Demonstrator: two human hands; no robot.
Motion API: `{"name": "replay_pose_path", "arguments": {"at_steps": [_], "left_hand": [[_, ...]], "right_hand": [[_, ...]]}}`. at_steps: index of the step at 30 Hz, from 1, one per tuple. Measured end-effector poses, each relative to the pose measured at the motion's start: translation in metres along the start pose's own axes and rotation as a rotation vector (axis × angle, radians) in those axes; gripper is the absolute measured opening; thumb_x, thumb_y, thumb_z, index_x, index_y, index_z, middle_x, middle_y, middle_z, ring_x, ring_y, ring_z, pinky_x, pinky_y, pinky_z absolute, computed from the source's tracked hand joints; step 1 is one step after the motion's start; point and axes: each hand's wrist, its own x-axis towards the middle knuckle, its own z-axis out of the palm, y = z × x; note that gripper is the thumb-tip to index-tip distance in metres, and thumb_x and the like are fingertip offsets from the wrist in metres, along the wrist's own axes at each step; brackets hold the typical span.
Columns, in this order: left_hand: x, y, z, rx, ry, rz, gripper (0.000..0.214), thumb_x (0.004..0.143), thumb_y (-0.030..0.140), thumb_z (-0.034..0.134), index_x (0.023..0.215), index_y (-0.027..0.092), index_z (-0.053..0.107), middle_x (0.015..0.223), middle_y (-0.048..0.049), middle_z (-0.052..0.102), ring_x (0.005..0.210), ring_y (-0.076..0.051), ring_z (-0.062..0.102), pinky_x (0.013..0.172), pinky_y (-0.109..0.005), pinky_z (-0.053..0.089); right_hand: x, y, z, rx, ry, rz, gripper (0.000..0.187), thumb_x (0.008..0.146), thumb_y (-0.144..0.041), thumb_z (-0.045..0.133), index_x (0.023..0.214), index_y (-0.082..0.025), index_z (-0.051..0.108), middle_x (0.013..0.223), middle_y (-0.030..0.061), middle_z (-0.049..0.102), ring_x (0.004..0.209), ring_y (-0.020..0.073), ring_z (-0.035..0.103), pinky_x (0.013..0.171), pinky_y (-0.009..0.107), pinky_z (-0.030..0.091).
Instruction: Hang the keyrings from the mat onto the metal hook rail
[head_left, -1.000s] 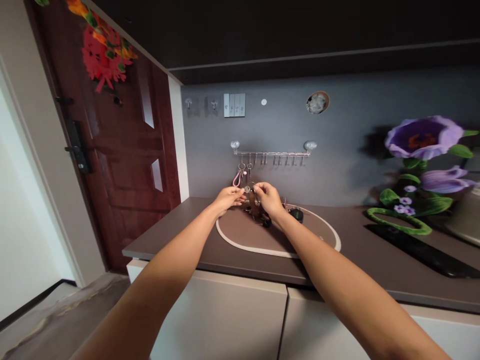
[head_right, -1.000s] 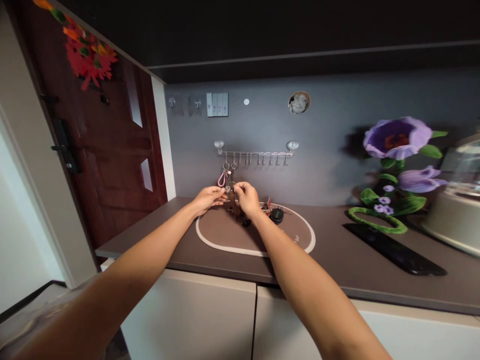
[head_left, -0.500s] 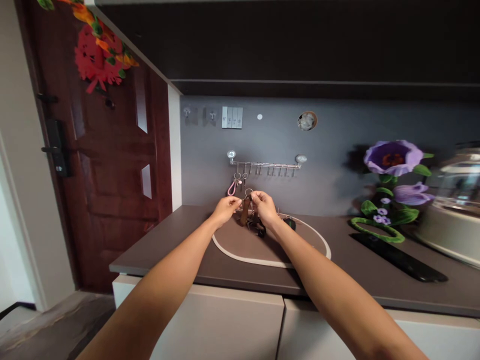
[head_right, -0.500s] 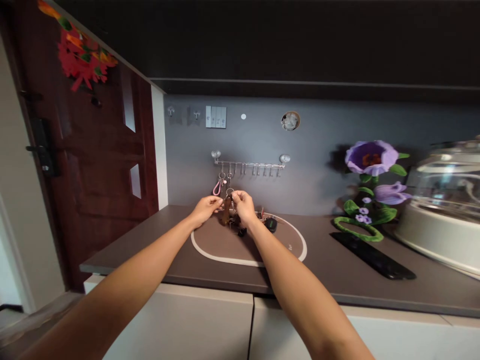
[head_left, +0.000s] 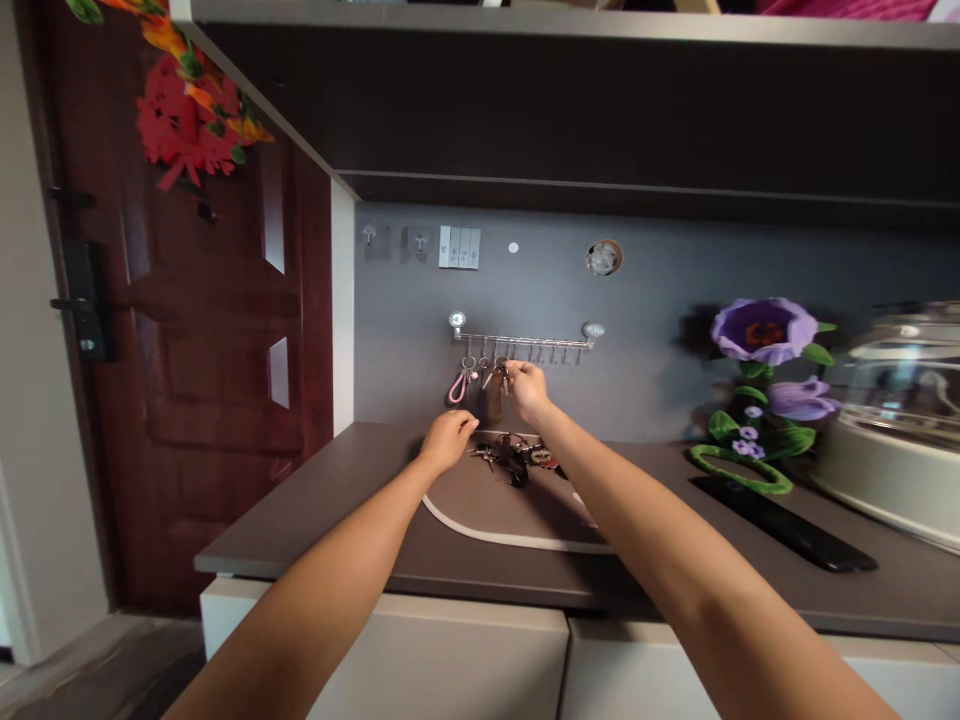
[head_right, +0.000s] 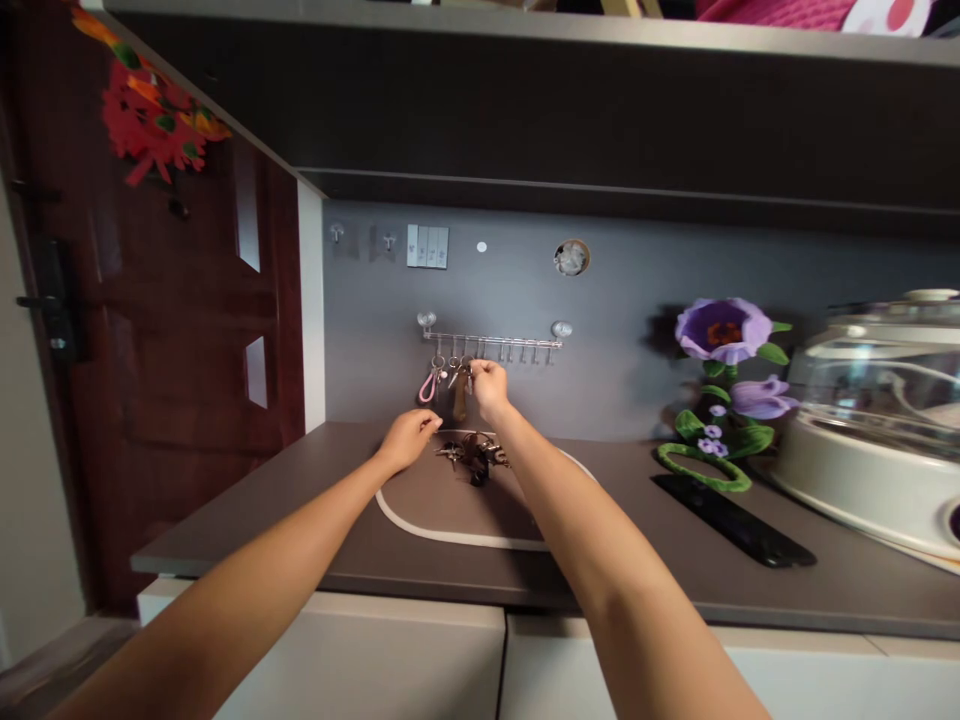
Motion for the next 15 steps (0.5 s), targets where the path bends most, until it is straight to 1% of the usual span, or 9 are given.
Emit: {"name": "replay_pose_path", "arguments": {"at_steps": [3,7,11,15], "left_hand": [[0.000,-0.001,0.001,0.032,-0.013,0.024,0.025,0.082,0.026,0.041,0.078,0.016,0.063,0.078,-0.0059,0.063,0.073,-0.016,0.054,0.069,-0.026,0.037],[0.001,-0.005,0.003,0.065,-0.023,0.027,0.025,0.083,0.026,0.040,0.080,0.016,0.063,0.081,-0.0062,0.063,0.077,-0.016,0.054,0.071,-0.026,0.037],[0.002,-0.008,0.003,0.097,-0.048,0.025,0.025,0.084,0.027,0.040,0.081,0.016,0.063,0.084,-0.0064,0.064,0.080,-0.017,0.054,0.072,-0.027,0.037],[0.003,-0.010,0.003,0.115,-0.062,0.035,0.026,0.084,0.028,0.039,0.082,0.016,0.063,0.085,-0.0070,0.064,0.081,-0.017,0.054,0.074,-0.028,0.037]], "right_hand": [[0.009,-0.003,0.006,0.031,0.057,0.025,0.012,0.072,-0.025,0.051,0.063,-0.017,0.050,0.045,-0.0040,0.042,0.040,0.0060,0.036,0.039,0.018,0.034],[0.021,-0.001,0.012,0.074,0.124,0.087,0.006,0.073,-0.020,0.050,0.068,-0.016,0.051,0.045,-0.0046,0.044,0.040,0.0057,0.040,0.039,0.017,0.036],[0.030,0.006,0.016,0.088,0.163,0.121,0.007,0.072,-0.015,0.048,0.065,-0.015,0.050,0.044,-0.0058,0.043,0.039,0.0053,0.042,0.040,0.018,0.037],[0.032,0.011,0.018,0.091,0.184,0.132,0.008,0.071,-0.013,0.047,0.064,-0.015,0.050,0.046,-0.0054,0.045,0.040,0.0055,0.043,0.042,0.019,0.038]]}}
